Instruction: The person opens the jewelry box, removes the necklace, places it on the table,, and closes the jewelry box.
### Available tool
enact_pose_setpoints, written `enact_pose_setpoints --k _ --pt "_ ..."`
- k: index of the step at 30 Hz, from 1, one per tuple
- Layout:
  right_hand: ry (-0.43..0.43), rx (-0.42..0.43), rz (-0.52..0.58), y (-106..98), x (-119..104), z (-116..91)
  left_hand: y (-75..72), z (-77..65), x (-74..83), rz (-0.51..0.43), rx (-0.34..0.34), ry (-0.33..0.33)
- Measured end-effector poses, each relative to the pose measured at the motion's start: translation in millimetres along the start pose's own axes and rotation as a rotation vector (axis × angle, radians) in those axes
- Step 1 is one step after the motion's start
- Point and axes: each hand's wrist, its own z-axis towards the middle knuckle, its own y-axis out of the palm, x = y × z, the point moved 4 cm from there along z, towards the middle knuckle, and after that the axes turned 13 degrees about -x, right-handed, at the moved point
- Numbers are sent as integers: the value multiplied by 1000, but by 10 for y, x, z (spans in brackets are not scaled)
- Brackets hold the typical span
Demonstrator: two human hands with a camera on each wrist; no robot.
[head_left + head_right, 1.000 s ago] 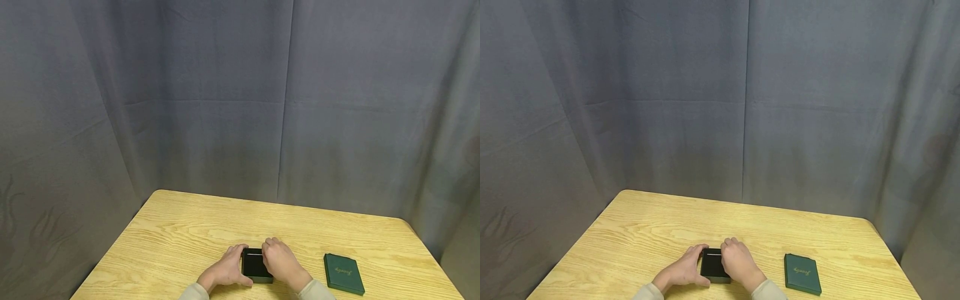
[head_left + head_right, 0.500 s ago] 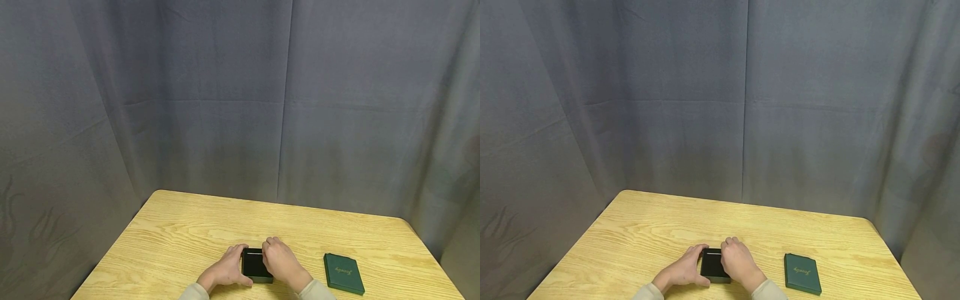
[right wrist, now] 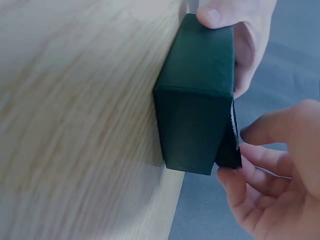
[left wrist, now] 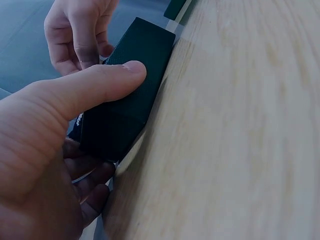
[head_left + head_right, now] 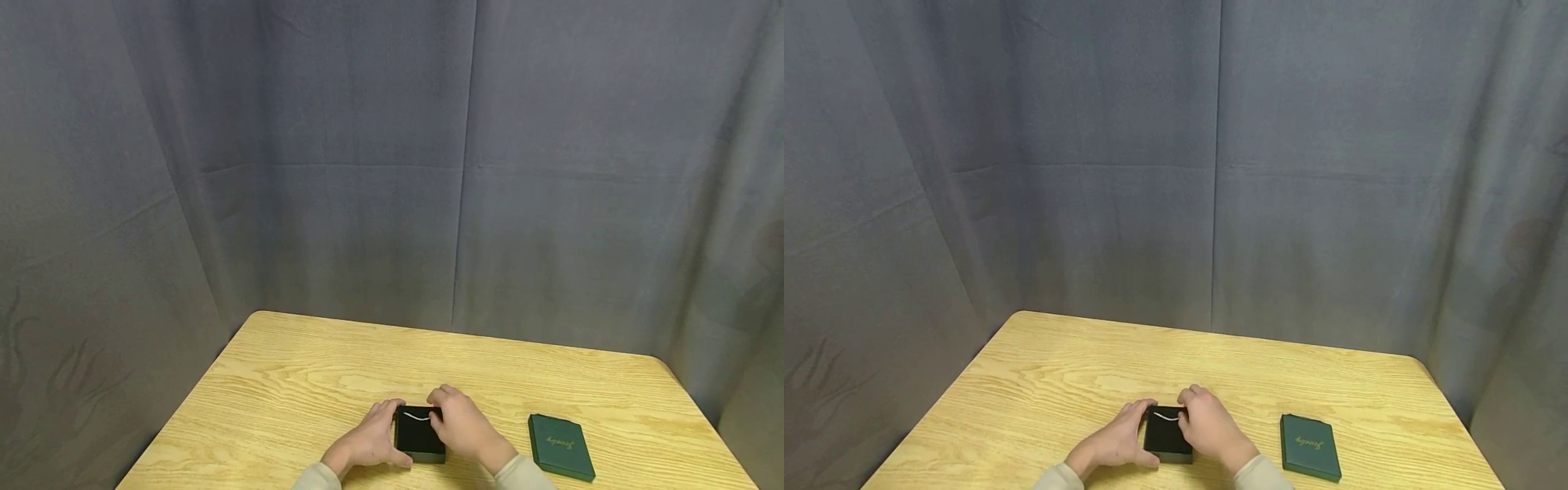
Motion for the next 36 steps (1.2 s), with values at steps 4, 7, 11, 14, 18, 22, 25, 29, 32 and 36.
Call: enact_pose_setpoints --k 4,7,11,14,18,22,25,29,32,36 --pt "12 -17 75 -5 35 -8 10 -2 -10 -13 -3 -4" --pt "-4 -10 131 -14 55 -21 14 -1 -8 -11 1 1" --pt "-15 -15 210 -24 90 -37 11 1 4 4 12 9" --pt "-7 -37 256 -22 122 -46 7 -2 13 8 16 12" --pt "3 -73 286 -9 161 -56 7 -10 19 10 17 8" --pt "-7 -92 290 -11 178 -70 10 -12 21 11 22 8" --pt "-19 -92 287 -21 181 -79 11 -13 22 9 26 8" --pt "-34 -100 298 -28 177 -88 9 -19 20 6 23 9" --pt "-43 -107 315 -34 173 -94 3 -15 13 8 23 17" --pt "-55 -118 346 -46 172 -102 -11 -1 2 10 21 31"
